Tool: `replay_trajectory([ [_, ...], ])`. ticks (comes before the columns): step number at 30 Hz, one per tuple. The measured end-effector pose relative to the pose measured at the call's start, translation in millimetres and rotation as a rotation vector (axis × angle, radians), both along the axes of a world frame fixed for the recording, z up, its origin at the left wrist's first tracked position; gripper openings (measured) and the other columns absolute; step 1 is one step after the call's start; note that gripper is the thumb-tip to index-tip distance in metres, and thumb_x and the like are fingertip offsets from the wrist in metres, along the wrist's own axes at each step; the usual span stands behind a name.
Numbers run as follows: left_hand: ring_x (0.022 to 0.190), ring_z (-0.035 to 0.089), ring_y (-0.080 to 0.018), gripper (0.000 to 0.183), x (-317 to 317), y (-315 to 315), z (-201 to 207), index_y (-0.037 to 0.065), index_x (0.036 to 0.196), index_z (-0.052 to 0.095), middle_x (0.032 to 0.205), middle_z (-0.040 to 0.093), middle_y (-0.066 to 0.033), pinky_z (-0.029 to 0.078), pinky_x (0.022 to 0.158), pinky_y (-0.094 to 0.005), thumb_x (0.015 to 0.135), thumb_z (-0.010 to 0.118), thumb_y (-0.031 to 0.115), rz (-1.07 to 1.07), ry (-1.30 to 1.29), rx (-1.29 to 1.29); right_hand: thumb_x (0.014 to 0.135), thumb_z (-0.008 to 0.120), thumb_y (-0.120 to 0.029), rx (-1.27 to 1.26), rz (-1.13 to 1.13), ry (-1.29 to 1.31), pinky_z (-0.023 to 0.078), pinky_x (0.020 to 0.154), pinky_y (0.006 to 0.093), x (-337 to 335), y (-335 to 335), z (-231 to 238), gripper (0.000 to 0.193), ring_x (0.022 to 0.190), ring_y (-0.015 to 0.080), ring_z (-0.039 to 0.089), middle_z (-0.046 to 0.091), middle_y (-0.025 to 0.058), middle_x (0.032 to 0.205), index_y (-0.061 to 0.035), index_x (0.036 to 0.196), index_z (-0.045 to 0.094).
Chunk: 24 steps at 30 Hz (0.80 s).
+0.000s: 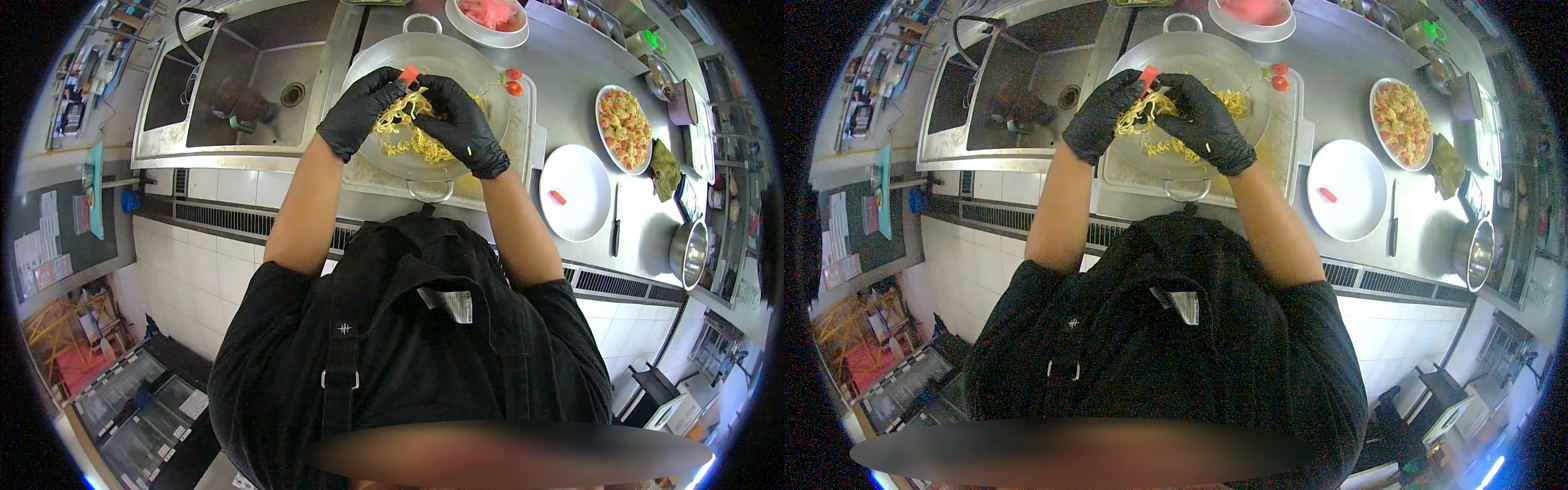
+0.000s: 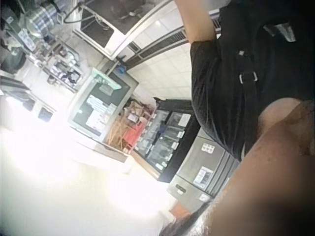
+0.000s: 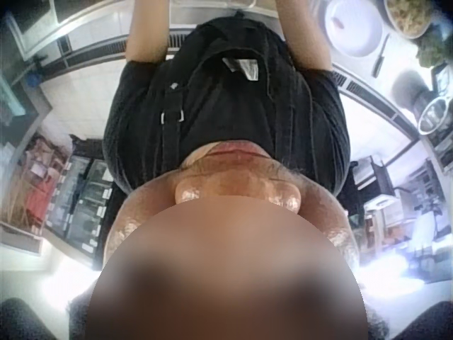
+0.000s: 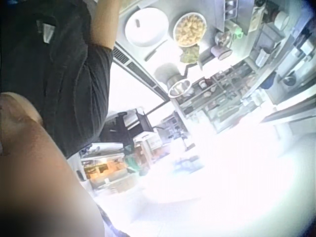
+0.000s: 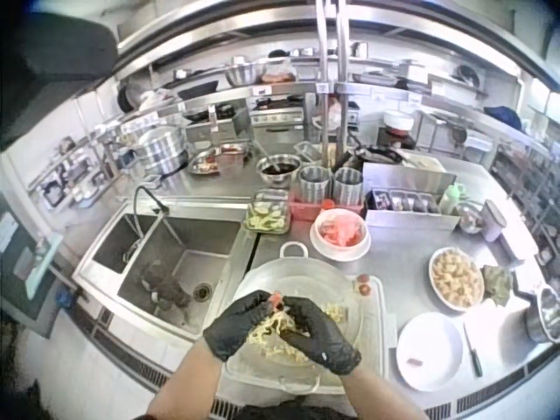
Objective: The person repeatedly picks up shredded yellow food and small red pieces from a tray, forms them into small bundles by hand, and places them onto a plate. The process continues with multiple repetitions of the same assembly steps.
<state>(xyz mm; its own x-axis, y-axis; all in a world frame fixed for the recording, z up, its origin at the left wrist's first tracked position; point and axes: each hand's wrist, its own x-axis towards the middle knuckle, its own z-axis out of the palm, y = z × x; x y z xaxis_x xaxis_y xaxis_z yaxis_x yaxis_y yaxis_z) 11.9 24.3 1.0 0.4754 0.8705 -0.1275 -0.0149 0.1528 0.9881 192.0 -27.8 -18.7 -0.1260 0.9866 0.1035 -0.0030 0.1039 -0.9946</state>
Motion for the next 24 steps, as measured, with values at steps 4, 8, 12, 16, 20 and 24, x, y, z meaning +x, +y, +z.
replay_trajectory([
  [4,0.078,0.053,-0.0083,0.025,-9.6,5.5,-25.1,0.001,0.107,0.060,0.089,0.063,-0.0027,0.044,0.070,-0.0233,0.093,0.058,0.021,-0.088,0.287,0.178,0.083,0.066,-0.019,0.179,-0.057,-0.364,0.050,0.080,0.0377,23.9,5.8,-15.1,0.022,0.088,0.0313,0.064,0.067,0.0151,0.093,-0.0038,0.099,0.066],
  [8,0.084,0.058,-0.0110,0.027,-21.7,5.3,-48.0,0.003,0.109,0.061,0.096,0.064,-0.0041,0.046,0.075,-0.0253,0.092,0.059,0.023,-0.072,0.291,0.047,0.085,0.063,-0.022,0.167,-0.016,-0.539,0.049,0.074,0.0389,38.8,9.6,-1.4,0.022,0.083,0.0347,0.063,0.065,0.0180,0.089,-0.0020,0.093,0.064],
  [12,0.083,0.062,-0.0138,0.028,-35.5,4.8,-69.1,0.002,0.109,0.063,0.097,0.066,-0.0057,0.049,0.075,-0.0271,0.090,0.062,0.022,0.063,0.218,-0.002,0.085,0.063,-0.023,0.163,-0.032,-0.551,0.048,0.070,0.0396,47.0,23.3,0.6,0.022,0.080,0.0354,0.062,0.065,0.0182,0.087,-0.0017,0.091,0.064],
  [16,0.081,0.064,-0.0139,0.029,-37.5,-3.8,-70.5,0.001,0.110,0.064,0.096,0.068,-0.0075,0.050,0.073,-0.0273,0.087,0.064,0.020,0.101,0.249,-0.059,0.085,0.063,-0.020,0.228,-0.049,-0.585,0.049,0.071,0.0381,49.9,43.7,1.0,0.020,0.080,0.0312,0.064,0.065,0.0164,0.087,-0.0014,0.092,0.065],
  [20,0.076,0.062,-0.0134,0.027,-37.7,-13.6,-76.2,-0.002,0.108,0.064,0.092,0.069,-0.0077,0.049,0.072,-0.0264,0.087,0.063,0.015,0.115,0.175,-0.127,0.085,0.061,-0.014,0.010,-0.015,-0.389,0.050,0.076,0.0333,45.4,50.5,30.9,0.020,0.086,0.0205,0.065,0.068,0.0110,0.092,-0.0032,0.101,0.066],
  [24,0.076,0.063,-0.0134,0.028,-23.4,-25.3,-63.4,-0.001,0.108,0.065,0.094,0.069,-0.0081,0.050,0.073,-0.0267,0.085,0.065,0.017,0.074,0.100,-0.228,0.085,0.063,-0.015,0.178,0.051,-0.508,0.049,0.078,0.0328,47.0,63.7,22.8,0.021,0.087,0.0218,0.065,0.068,0.0115,0.095,-0.0036,0.102,0.066],
])
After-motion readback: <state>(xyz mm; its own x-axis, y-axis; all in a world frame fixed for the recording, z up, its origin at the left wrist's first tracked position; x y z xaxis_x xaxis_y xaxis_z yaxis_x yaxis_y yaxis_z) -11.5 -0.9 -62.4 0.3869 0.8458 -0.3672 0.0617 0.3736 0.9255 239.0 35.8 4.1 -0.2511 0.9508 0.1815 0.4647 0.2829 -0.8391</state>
